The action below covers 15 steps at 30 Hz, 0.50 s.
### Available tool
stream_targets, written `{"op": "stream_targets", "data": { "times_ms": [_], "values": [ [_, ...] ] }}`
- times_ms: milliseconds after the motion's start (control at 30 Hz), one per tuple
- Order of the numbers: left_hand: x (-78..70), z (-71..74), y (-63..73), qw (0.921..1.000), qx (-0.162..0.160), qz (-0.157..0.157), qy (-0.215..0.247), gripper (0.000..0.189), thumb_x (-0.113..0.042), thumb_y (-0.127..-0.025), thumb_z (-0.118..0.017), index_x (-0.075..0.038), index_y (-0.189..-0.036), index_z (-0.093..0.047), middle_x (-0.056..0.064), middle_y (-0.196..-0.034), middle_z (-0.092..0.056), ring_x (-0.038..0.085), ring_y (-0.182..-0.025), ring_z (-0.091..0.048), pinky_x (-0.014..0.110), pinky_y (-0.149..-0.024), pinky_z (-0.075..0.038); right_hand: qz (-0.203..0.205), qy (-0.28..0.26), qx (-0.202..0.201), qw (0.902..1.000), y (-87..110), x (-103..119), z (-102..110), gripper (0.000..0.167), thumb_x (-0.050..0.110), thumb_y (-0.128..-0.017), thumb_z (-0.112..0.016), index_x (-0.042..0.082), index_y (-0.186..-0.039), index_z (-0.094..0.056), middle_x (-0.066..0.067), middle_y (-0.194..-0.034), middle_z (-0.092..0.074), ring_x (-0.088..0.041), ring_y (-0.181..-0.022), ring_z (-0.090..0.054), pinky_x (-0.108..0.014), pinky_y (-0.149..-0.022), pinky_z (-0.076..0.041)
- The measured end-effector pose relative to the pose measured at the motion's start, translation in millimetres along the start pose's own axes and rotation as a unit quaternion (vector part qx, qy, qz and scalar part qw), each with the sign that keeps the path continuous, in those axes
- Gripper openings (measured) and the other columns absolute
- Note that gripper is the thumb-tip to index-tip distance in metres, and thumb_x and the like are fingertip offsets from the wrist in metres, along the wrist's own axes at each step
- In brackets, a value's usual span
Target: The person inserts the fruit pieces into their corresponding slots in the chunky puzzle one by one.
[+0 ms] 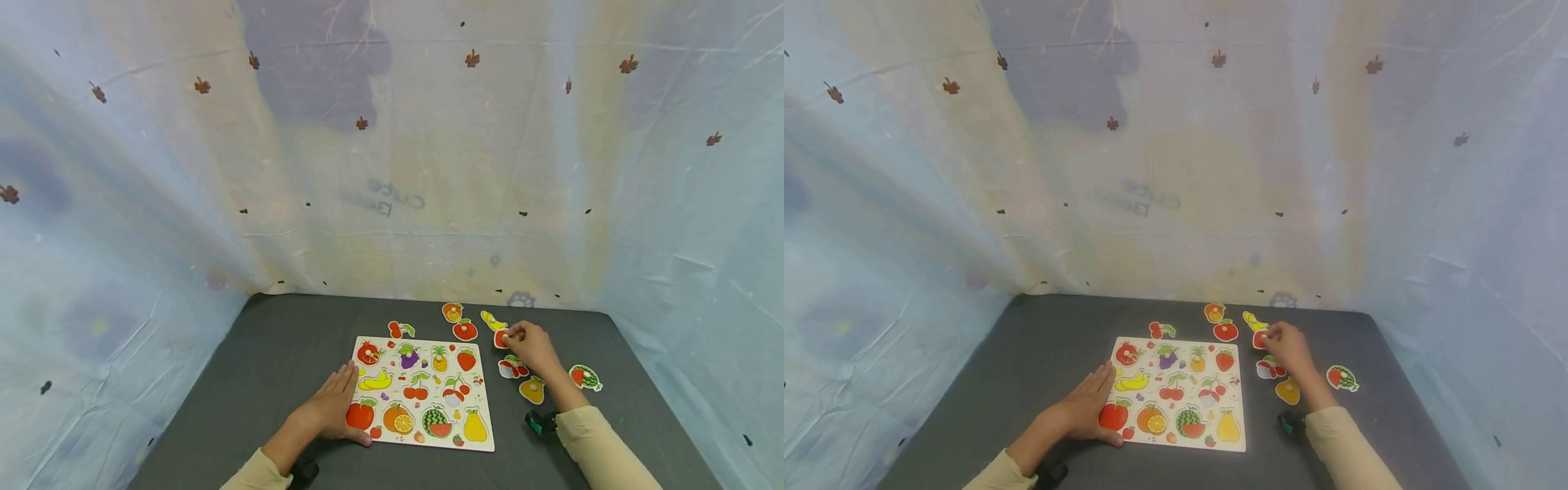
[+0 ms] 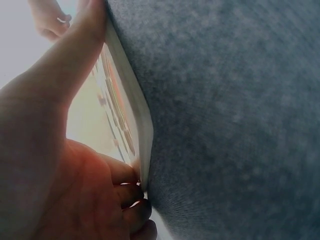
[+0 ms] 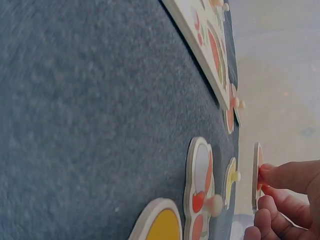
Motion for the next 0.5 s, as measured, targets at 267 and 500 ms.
{"op": "stream_targets", "data": {
  "times_ms": [267,500],
  "values": [
    [-2.1,3.0,1.3,0.9998,-0.002,0.012,-0.016,0.146,-0.073,-0.069,-0.09,0.005,-0.169,-0.017,0.022,-0.178,-0.014,0.038,-0.164,-0.017,0.053,-0.134,-0.016,0.011,-0.01,0.007,0.9999,3.2,8.4,-5.3,0.02,0.016,-0.1,-0.076,-0.001,-0.106,-0.068,-0.007,-0.081,-0.063,-0.019,-0.063,-0.054,-0.031,-0.055,-0.045],
    [-1.1,1.9,1.0,0.9998,-0.001,0.013,-0.018,0.145,-0.072,-0.07,-0.091,0.005,-0.169,-0.017,0.022,-0.178,-0.014,0.039,-0.164,-0.017,0.053,-0.133,-0.017,0.011,-0.017,0.017,0.9997,6.1,11.6,-11.0,0.018,0.015,-0.1,-0.076,0.001,-0.106,-0.067,-0.008,-0.082,-0.062,-0.02,-0.062,-0.053,-0.033,-0.054,-0.045]
  ]
}}
Point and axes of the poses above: each hand's wrist, its own y-axis away from the middle knuckle, its own z-axis out of the back of the hand, x = y × z, the point moved 8 cm from there along -y, towards the middle knuckle
